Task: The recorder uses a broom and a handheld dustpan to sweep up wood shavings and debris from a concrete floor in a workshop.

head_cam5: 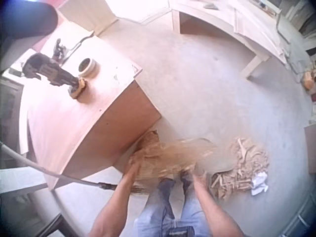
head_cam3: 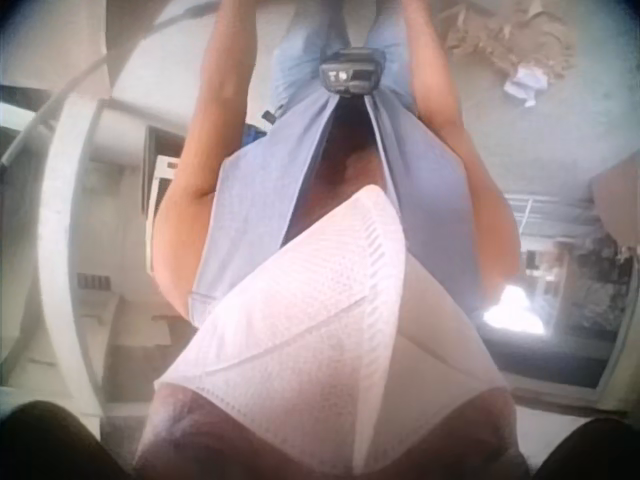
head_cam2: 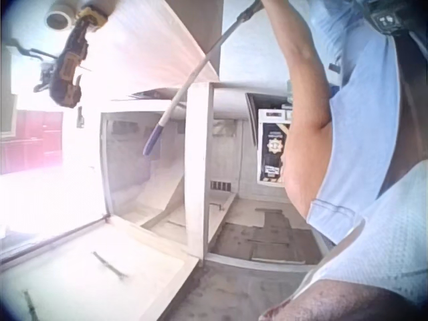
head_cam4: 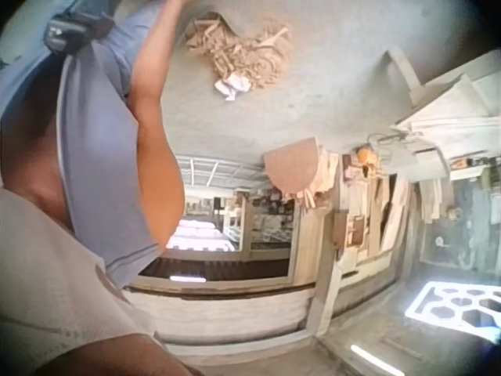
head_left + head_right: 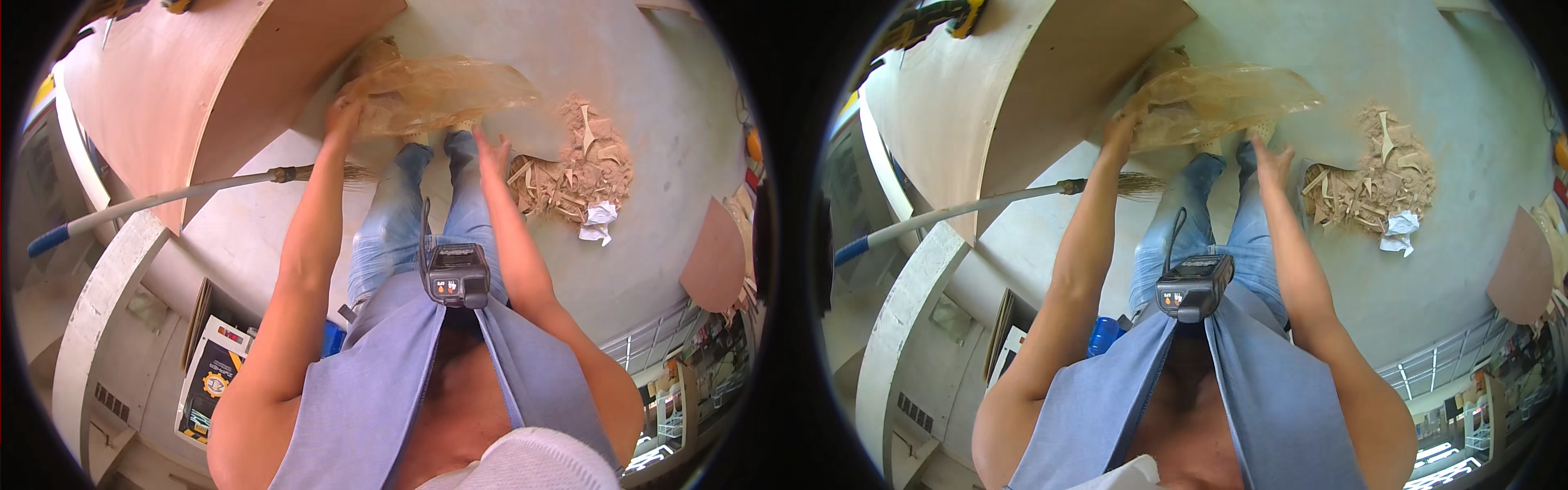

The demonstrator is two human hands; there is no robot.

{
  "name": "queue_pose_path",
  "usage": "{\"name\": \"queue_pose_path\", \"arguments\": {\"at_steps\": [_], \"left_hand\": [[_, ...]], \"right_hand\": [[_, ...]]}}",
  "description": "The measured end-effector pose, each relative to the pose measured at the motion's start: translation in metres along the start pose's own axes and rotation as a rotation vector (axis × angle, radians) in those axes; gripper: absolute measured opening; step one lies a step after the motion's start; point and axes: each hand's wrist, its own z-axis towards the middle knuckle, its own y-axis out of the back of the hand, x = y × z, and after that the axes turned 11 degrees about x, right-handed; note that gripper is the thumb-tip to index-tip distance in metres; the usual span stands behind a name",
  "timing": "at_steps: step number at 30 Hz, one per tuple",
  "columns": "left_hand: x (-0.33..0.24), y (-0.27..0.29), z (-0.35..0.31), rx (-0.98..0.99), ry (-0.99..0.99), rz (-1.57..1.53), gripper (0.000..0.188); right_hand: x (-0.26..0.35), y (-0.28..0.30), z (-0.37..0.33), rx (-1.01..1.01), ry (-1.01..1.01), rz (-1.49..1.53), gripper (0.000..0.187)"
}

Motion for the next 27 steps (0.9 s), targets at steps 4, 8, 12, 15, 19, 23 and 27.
{"name": "queue_pose_path", "arguments": {"at_steps": [4, 8, 12, 15, 19, 23, 27], "left_hand": [[-0.011, -0.012, -0.031, -0.05, 0.047, -0.069, 0.038], [-0.024, -0.014, -0.058, -0.075, -0.063, -0.111, 0.042], [-0.033, 0.015, -0.08, -0.274, -0.327, -0.094, 0.046], [-0.047, 0.005, -0.088, -0.267, -0.445, -0.09, 0.052], [-0.055, 0.017, -0.114, -0.306, -0.379, -0.243, 0.056], [-0.064, 0.043, -0.146, -0.296, -0.425, -0.318, 0.058], [-0.086, 0.047, -0.164, -0.269, -0.513, -0.406, 0.058]], "right_hand": [[0.012, -0.027, 0.076, -0.063, -0.087, 0.375, 0.089], [0.071, -0.044, 0.084, 0.373, 0.191, 0.538, 0.072], [0.135, -0.069, 0.033, 0.333, 0.166, 0.675, 0.059], [0.145, -0.06, 0.05, 0.236, 0.354, 0.012, 0.049], [0.16, -0.031, 0.035, 0.32, 0.426, -0.059, 0.032], [0.179, 0.009, -0.066, 0.497, 0.586, 0.069, 0.033], [0.203, 0.041, -0.138, 0.494, 0.626, 0.11, 0.034]]}}
